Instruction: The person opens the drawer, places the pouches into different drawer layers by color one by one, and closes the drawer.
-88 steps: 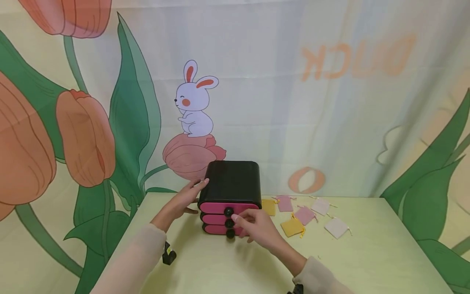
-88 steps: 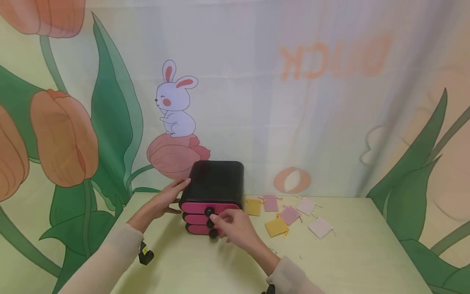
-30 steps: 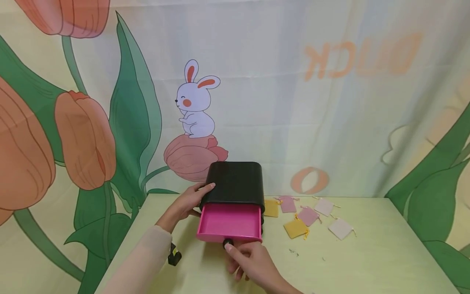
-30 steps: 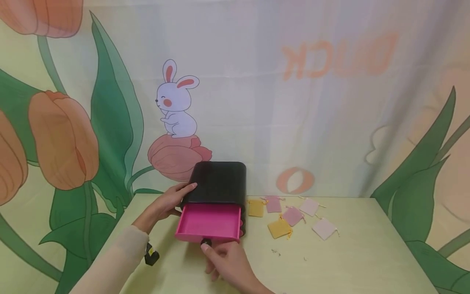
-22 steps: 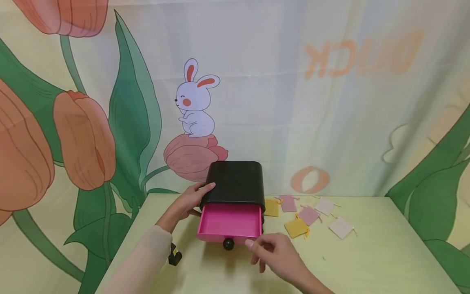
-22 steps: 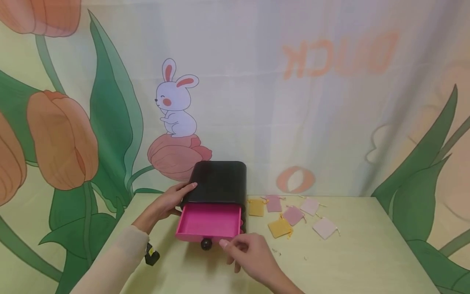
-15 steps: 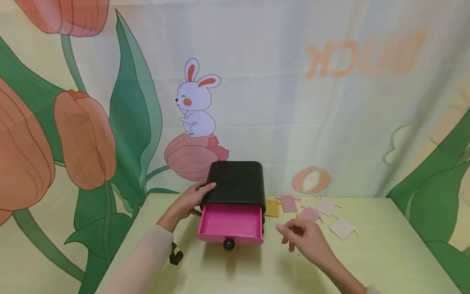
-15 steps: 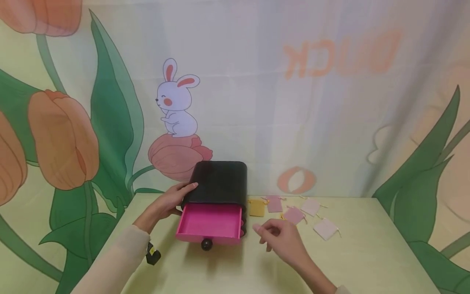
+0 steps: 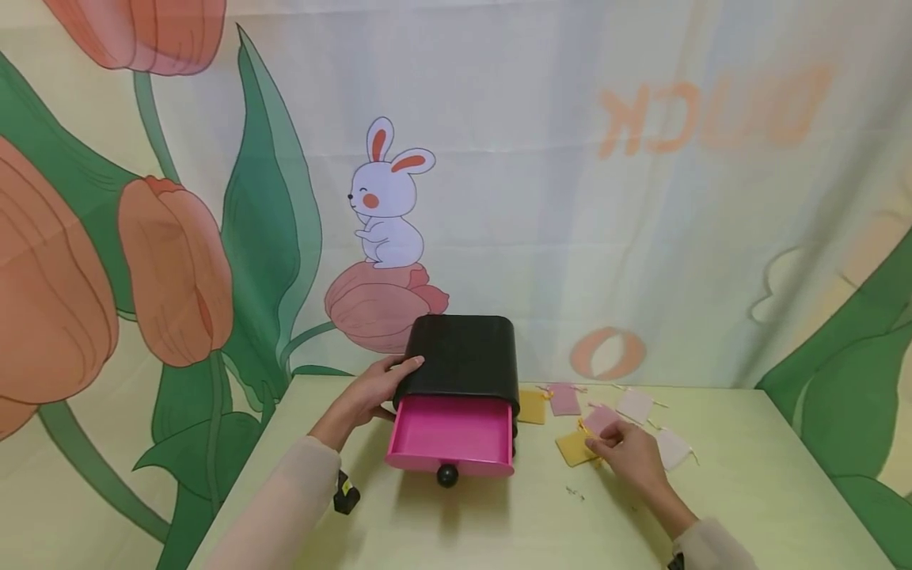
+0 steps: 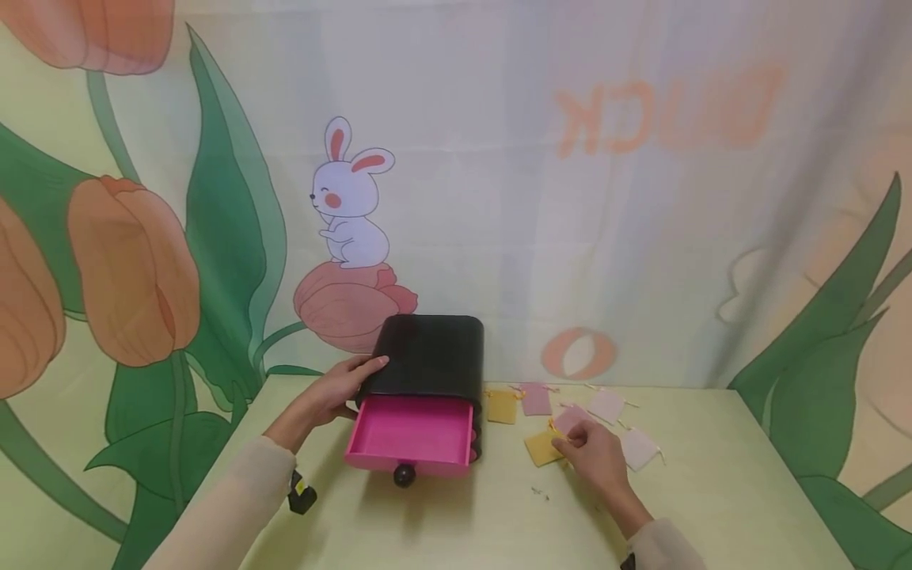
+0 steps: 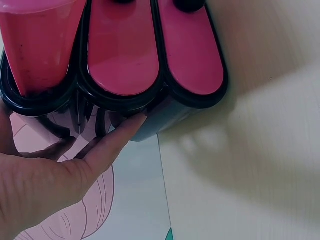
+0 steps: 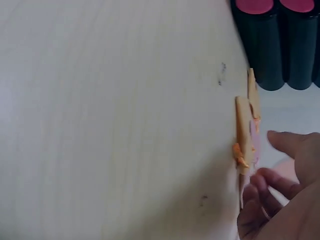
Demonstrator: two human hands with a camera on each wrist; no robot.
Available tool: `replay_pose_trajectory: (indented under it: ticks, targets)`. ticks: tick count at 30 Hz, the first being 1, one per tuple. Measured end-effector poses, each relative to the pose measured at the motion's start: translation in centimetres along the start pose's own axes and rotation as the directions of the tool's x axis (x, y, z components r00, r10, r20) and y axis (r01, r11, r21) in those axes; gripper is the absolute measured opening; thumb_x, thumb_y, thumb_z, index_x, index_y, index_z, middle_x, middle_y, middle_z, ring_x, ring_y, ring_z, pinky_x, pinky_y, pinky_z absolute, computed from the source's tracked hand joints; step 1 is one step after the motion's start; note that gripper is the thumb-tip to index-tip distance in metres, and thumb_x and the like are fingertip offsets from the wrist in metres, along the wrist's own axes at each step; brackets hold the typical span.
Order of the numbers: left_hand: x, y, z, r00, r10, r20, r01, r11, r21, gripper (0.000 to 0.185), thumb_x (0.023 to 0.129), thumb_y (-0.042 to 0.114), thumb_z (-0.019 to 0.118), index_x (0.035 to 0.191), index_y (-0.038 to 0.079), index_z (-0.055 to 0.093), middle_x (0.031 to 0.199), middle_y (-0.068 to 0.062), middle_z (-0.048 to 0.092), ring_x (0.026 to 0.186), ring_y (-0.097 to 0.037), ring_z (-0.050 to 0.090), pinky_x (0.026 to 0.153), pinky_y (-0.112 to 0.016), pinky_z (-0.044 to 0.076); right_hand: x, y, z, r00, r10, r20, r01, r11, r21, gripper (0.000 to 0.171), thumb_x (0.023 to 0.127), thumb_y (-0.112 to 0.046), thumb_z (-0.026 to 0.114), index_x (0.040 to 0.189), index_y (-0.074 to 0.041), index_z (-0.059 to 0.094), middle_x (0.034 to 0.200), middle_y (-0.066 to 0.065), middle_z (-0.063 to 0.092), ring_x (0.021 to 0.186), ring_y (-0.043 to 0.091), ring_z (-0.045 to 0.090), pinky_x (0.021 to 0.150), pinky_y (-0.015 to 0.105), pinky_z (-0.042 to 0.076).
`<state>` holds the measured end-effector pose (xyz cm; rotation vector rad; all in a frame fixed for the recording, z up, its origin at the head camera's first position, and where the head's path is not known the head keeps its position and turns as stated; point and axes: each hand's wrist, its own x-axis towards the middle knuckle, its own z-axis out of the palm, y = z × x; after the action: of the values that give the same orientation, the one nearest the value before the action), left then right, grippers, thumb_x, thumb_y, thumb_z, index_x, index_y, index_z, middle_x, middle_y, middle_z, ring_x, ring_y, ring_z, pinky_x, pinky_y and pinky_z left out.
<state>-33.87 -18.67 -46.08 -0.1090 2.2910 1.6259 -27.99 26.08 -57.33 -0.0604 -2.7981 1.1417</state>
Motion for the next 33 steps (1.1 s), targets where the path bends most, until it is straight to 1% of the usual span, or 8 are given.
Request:
replay_pose_trajectory:
  ticks: [4,7,12,16,21,23,28,33]
  targets:
    - [0.1,-0.2,0.2,1.0,-0.002,0.004,0.002,1.0,0.004,0.097,0.096,0.068,0.064,0.165,0.009,0.03,0.153,-0.026,0.051,0.132,-0.046,0.057,0.086,-0.059,0.062,0.0,1.2,0.8,0.999,0.053,0.007,-0.052,0.996,-0.07,0.035,0.09,-0.029,0.085,0.095,0.0,0.067,0.084,0.007,0.065,0.076,0.022,0.059,0.065,0.034,0.047]
    - [0.2,-0.3,0.3,1.0,-0.003,0.002,0.003,1.0,0.004,0.097,0.096,0.068,0.064,0.164,0.009,0.03,0.153,-0.026,0.051,0.131,-0.045,0.057,0.086,-0.058,0.063,-0.2,1.5,1.4,0.997,0.074,-0.007,-0.074,0.994,-0.079,0.032,0.089,-0.025,0.084,0.095,-0.001,0.064,0.084,0.007,0.062,0.077,0.024,0.057,0.065,0.036,0.045]
    - [0.1,-0.3,0.2,1.0,-0.001,0.002,0.001,1.0,-0.002,0.097,0.096,0.068,0.064,0.164,0.008,0.03,0.152,-0.026,0.052,0.13,-0.045,0.058,0.083,-0.057,0.064,-0.5,1.3,1.8,0.998,0.045,-0.043,-0.047,0.998,-0.03,0.02,0.09,-0.013,0.08,0.096,-0.001,0.064,0.083,0.007,0.062,0.077,0.023,0.057,0.065,0.035,0.045]
    - [0.1,-0.3,0.0,1.0,-0.006,0.002,0.006,1.0,-0.002,0.097,0.096,0.068,0.064,0.164,0.009,0.03,0.152,-0.026,0.053,0.129,-0.044,0.058,0.083,-0.056,0.064,-0.3,0.2,1.7,0.998,0.01,-0.068,-0.008,1.0,0.03,0.012,0.092,-0.008,0.077,0.095,-0.003,0.067,0.083,0.005,0.065,0.077,0.02,0.06,0.066,0.031,0.048]
    - [0.1,-0.4,-0.1,1.0,-0.009,0.002,0.009,1.0,-0.007,0.097,0.096,0.068,0.064,0.164,0.009,0.03,0.152,-0.026,0.052,0.129,-0.044,0.058,0.085,-0.057,0.063,0.2,-3.3,0.0,0.995,-0.064,-0.08,0.073,0.99,0.117,0.008,0.097,-0.011,0.077,0.097,-0.005,0.071,0.085,0.005,0.07,0.078,0.017,0.064,0.064,0.025,0.052]
    - [0.2,-0.4,-0.1,1.0,-0.006,0.003,0.006,1.0,-0.009,0.097,0.096,0.068,0.064,0.165,0.009,0.03,0.152,-0.026,0.052,0.129,-0.044,0.058,0.085,-0.058,0.063,0.3,-5.2,-1.1,0.991,-0.105,-0.086,0.117,0.982,0.148,0.008,0.099,-0.012,0.076,0.1,-0.004,0.072,0.089,0.005,0.071,0.081,0.018,0.065,0.068,0.024,0.054]
    - [0.5,-0.4,-0.1,1.0,0.002,0.015,-0.002,1.0,-0.007,0.099,0.095,0.069,0.064,0.165,0.009,0.029,0.153,-0.026,0.051,0.129,-0.043,0.058,0.087,-0.059,0.062,0.1,-9.9,-3.4,0.971,-0.206,-0.124,0.228,0.952,0.203,0.009,0.1,-0.012,0.076,0.104,-0.004,0.074,0.095,0.007,0.073,0.089,0.021,0.067,0.078,0.02,0.055]
    - [0.4,-0.1,0.0,1.0,-0.006,0.02,0.006,1.0,-0.003,0.097,0.097,0.067,0.063,0.165,0.008,0.028,0.154,-0.026,0.049,0.13,-0.043,0.057,0.087,-0.059,0.062,-0.6,-13.8,-4.3,0.957,-0.27,-0.109,0.289,0.918,0.273,0.009,0.1,-0.012,0.076,0.106,-0.006,0.075,0.095,0.006,0.073,0.088,0.022,0.067,0.076,0.021,0.056]
